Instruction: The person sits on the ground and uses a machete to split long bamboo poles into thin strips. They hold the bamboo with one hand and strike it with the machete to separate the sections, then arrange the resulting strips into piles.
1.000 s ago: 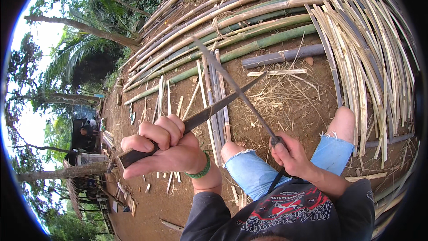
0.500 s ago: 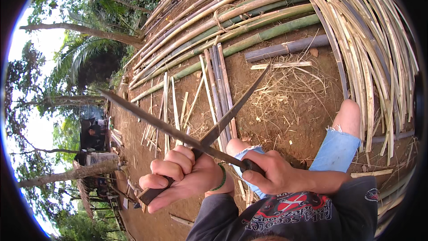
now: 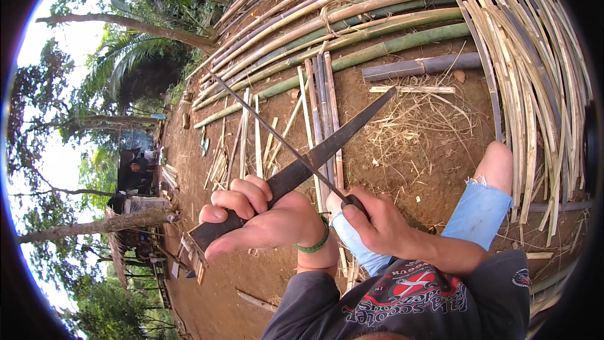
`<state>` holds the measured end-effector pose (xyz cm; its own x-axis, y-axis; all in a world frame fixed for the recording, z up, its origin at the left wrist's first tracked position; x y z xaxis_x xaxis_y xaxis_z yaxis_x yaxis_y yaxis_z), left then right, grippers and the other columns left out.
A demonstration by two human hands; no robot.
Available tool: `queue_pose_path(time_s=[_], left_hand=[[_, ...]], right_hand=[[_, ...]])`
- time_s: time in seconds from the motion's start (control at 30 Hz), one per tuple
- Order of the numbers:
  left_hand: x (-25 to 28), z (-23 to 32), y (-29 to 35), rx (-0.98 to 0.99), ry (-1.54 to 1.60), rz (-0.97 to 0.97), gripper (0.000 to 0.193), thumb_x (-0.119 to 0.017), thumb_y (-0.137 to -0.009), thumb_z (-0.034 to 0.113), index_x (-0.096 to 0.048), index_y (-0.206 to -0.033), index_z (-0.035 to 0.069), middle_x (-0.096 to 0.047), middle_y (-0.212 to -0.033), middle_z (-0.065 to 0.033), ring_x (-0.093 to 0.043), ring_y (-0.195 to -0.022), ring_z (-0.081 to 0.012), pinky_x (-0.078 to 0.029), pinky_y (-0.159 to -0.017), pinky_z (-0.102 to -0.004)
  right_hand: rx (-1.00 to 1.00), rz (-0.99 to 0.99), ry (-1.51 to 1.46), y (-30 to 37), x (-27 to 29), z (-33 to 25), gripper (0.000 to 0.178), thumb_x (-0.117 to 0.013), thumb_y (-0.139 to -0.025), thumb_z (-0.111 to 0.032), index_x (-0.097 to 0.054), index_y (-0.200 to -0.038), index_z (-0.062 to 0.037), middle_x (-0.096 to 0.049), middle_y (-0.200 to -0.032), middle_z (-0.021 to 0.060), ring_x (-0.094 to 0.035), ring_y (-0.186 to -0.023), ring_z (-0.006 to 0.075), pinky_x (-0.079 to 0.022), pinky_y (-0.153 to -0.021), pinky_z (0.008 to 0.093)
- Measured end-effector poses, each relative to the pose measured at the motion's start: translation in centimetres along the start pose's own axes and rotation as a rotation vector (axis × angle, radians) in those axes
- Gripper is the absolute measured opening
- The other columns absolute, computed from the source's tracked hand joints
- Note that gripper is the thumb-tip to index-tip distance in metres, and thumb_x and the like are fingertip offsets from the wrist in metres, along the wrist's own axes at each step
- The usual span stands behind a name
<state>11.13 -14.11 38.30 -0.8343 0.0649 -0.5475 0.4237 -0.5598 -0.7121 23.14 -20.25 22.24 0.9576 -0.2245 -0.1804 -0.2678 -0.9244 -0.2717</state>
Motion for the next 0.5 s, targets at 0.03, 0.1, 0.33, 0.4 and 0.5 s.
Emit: queue_pose_path(time_s=[0.03,0.1,0.33,0.4,0.5], left_hand=[[-0.3,-0.2,0.1,0.011,0.008,-0.006,0.057,-0.034,-0.093,0.070,-0.038,-0.089,0.013,-0.027,-0.063,0.0039,-0.021,-0.046,-0.0055,-0.017,-0.043,-0.0208],[-0.5,-0.3,0.1,0.030,0.027,-0.010,0.058,-0.032,-0.093,0.071,-0.038,-0.087,0.014,-0.026,-0.063,0.0038,-0.020,-0.046,-0.0057,-0.016,-0.043,-0.0209],[-1.2,-0.4,-0.1,0.022,0.027,-0.023,0.058,-0.030,-0.093,0.072,-0.037,-0.086,0.014,-0.025,-0.062,0.0039,-0.020,-0.047,-0.0059,-0.017,-0.044,-0.0207],[-1.1,-0.7,-0.1,0.039,0.082,-0.036,0.058,-0.030,-0.093,0.072,-0.037,-0.087,0.014,-0.025,-0.062,0.0039,-0.020,-0.047,-0.0059,-0.017,-0.044,-0.0209],[-0.6,-0.5,-0.4,0.032,0.003,-0.001,0.059,-0.031,-0.093,0.072,-0.038,-0.087,0.014,-0.026,-0.062,0.0039,-0.021,-0.047,-0.0057,-0.018,-0.043,-0.0205]], right_hand=[[0.074,0.038,0.001,0.0,0.0,-1.1,0.032,-0.057,-0.096,-0.028,-0.054,-0.086,0.0026,-0.053,-0.055,0.0168,-0.055,-0.048,0.0352,-0.041,-0.046,0.0419],[0.095,0.025,0.029,0.2,-0.2,-1.5,0.032,-0.056,-0.096,-0.027,-0.054,-0.087,0.0030,-0.053,-0.056,0.0191,-0.058,-0.052,0.0388,-0.042,-0.047,0.0444],[-0.056,-0.005,0.026,0.0,0.9,-0.1,0.035,-0.053,-0.098,-0.031,-0.057,-0.089,0.0027,-0.056,-0.061,0.0210,-0.060,-0.057,0.0408,-0.043,-0.050,0.0448],[0.102,-0.067,0.029,0.3,-0.2,-1.6,0.032,-0.053,-0.098,-0.030,-0.056,-0.090,0.0015,-0.057,-0.065,0.0200,-0.059,-0.056,0.0403,-0.044,-0.051,0.0435],[-0.228,0.096,0.008,-0.9,1.7,4.0,0.031,-0.055,-0.097,-0.029,-0.054,-0.092,0.0012,-0.055,-0.063,0.0197,-0.059,-0.058,0.0397,-0.044,-0.053,0.0430]])
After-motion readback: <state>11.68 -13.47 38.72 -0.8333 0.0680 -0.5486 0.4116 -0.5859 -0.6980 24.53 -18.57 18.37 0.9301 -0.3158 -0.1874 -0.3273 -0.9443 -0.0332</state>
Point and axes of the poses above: each hand's wrist, its own y-axis away from the middle knuckle, its own x-axis out of the back of the hand, z = x × y, the point moved 10 cm from there along -y, towards the middle knuckle
